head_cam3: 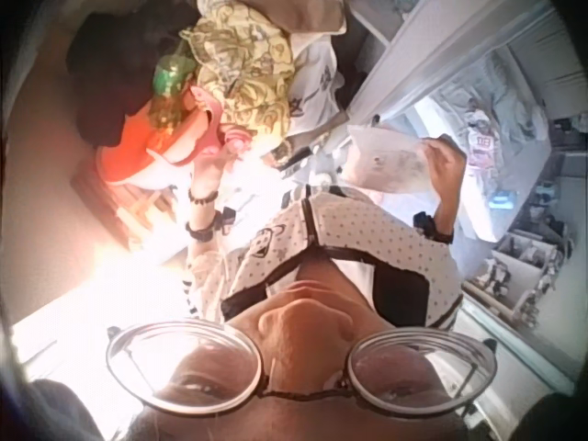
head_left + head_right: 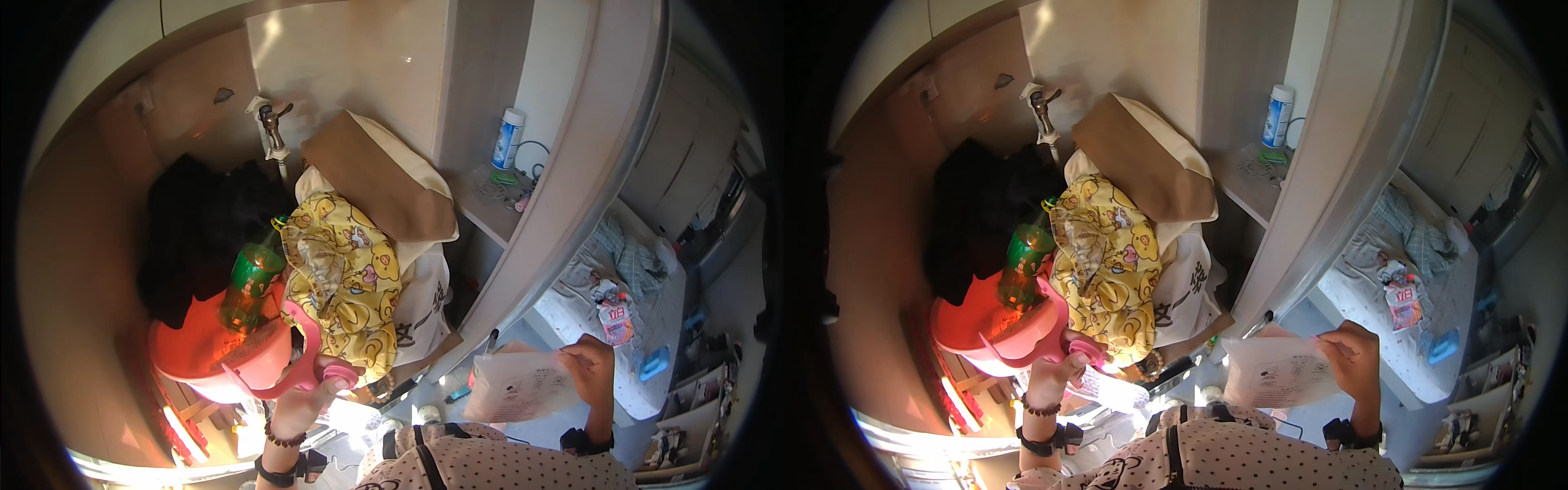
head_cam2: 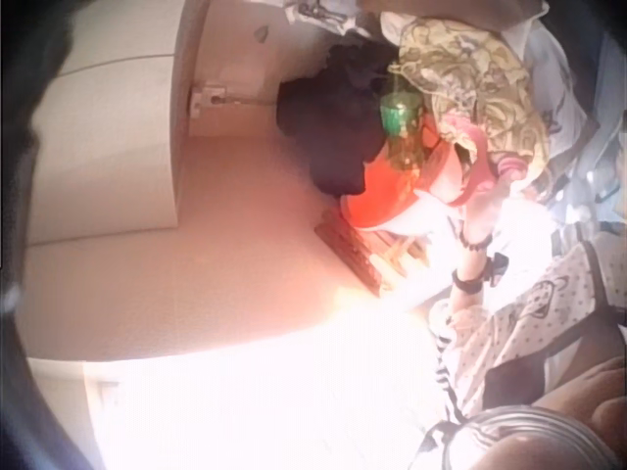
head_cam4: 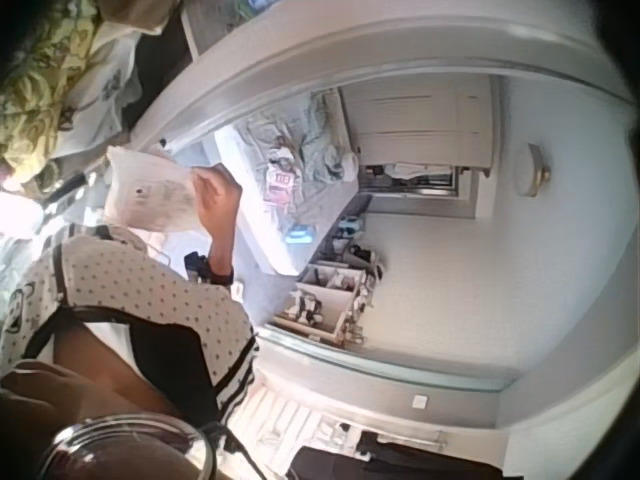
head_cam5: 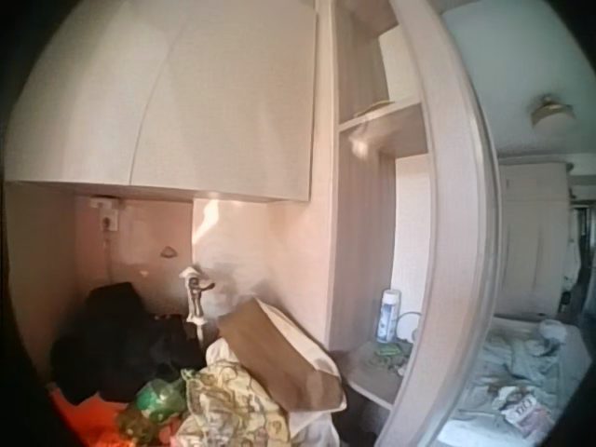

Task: The person moves around a cluttered bedroom, picks up slippers and a plastic bag, places them in a cabinet, and then retrieves and untangles a coiled cable. The person handles items one at a time and stores them in a nearby cabinet.

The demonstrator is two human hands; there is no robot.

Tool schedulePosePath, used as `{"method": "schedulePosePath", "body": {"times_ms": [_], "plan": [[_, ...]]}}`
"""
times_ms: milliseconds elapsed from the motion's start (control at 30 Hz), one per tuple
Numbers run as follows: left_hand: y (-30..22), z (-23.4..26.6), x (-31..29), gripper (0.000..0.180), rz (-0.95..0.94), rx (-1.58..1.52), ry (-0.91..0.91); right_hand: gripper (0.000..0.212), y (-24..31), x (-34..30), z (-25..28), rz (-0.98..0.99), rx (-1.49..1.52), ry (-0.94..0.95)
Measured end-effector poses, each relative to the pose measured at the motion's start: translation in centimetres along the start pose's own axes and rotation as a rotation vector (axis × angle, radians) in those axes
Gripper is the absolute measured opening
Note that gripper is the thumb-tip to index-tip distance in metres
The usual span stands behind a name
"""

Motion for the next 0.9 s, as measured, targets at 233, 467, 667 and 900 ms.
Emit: {"method": "schedulePosePath", "body": {"times_ms": [233, 467, 667, 900], "plan": [[1.1, 1.5, -1.8, 0.045, 0.158, -0.024, -0.008, 0.007, 2.5, -0.3, -2.5, 0.005, -0.030, -0.008], [2.4, 2.3, -3.3, 0.033, 0.153, 0.025, 0.014, 0.009, 3.8, 0.7, -4.1, 0.112, -0.009, 0.019], [2.2, 2.5, -3.3, 0.030, -0.011, 0.036, 0.084, 0.008, 4.7, 1.8, -5.0, 0.143, 0.037, 0.063], [2.4, 2.7, -4.1, 0.026, 0.041, 0.009, 0.056, 0.009, 5.4, 2.8, -5.4, 0.170, 0.032, 0.132]]}}
Point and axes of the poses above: each hand's wrist, its own x-axis towards the middle knuckle, its own z-axis out of the back of the hand, y = z × x, the point moved 1 cm from there along x, towards the middle knuckle, and after that the axes turned 7 degrees about x, right-handed, at the moved point
